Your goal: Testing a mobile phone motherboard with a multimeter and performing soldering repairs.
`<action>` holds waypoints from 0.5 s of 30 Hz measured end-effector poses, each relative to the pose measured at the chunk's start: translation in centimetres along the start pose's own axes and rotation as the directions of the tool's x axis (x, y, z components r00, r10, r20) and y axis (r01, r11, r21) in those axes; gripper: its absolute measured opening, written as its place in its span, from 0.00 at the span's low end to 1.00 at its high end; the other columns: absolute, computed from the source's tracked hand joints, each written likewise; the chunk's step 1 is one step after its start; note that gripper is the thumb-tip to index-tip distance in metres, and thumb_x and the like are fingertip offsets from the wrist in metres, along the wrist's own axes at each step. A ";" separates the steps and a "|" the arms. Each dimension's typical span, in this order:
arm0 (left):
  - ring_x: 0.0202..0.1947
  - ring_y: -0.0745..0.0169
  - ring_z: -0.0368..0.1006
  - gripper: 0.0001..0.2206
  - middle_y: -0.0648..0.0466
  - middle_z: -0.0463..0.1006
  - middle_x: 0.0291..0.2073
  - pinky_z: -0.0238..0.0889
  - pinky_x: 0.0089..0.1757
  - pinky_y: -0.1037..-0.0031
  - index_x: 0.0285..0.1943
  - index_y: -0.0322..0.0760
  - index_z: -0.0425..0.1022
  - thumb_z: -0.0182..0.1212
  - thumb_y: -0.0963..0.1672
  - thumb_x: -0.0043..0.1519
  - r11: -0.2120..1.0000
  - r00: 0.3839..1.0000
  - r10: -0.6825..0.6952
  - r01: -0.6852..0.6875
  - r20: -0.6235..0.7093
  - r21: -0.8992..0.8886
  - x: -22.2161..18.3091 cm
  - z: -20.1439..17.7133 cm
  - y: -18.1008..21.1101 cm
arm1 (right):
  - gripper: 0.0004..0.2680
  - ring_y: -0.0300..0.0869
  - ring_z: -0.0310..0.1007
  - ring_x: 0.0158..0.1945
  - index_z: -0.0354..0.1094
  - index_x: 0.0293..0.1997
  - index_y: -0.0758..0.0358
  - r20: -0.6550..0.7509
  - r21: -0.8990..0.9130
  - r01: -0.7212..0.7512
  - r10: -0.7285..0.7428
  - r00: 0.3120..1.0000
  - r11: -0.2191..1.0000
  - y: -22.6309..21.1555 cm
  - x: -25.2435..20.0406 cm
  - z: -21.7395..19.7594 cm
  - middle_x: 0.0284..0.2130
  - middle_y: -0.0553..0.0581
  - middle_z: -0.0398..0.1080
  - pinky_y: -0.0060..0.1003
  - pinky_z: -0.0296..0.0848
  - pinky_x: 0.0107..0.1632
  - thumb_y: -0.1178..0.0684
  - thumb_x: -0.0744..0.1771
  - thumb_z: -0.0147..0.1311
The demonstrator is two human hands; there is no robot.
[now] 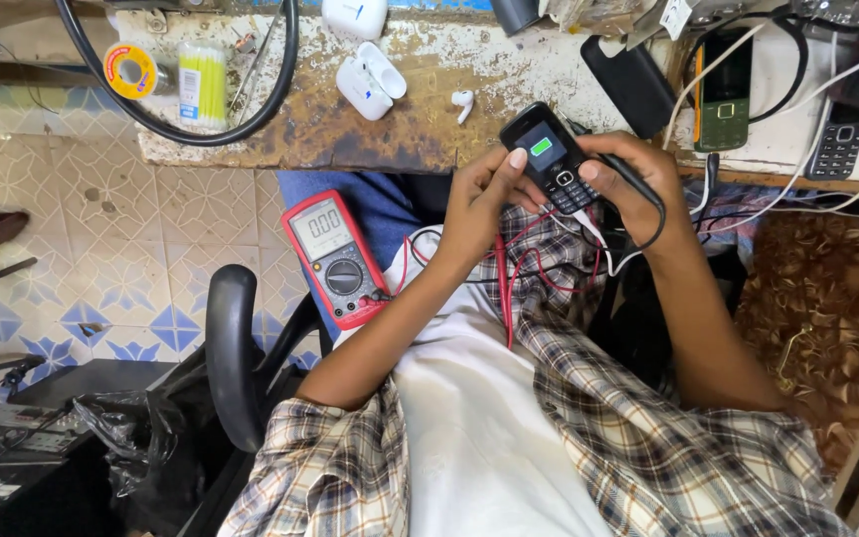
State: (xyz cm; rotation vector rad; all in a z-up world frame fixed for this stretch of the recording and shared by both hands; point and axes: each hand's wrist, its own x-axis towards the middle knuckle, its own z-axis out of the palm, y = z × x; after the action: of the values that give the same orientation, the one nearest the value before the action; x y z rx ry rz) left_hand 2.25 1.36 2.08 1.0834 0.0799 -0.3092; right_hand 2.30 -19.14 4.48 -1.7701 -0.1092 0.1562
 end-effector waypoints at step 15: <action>0.25 0.63 0.80 0.13 0.42 0.80 0.23 0.75 0.35 0.78 0.47 0.31 0.78 0.55 0.47 0.71 0.998 0.999 0.013 -0.010 0.035 -0.068 0.7 -0.4 -0.7 | 0.12 0.37 0.69 0.46 0.73 0.54 0.72 -0.026 0.145 -0.042 0.046 0.999 0.989 0.8 0.2 -0.2 0.35 0.58 0.71 0.36 0.71 0.52 0.55 0.68 0.61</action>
State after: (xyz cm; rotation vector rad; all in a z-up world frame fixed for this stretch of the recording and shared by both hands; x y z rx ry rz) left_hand 2.70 1.28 1.10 1.0109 0.0525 -0.3130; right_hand 2.54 -19.41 3.73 -1.6305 -0.0362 0.1660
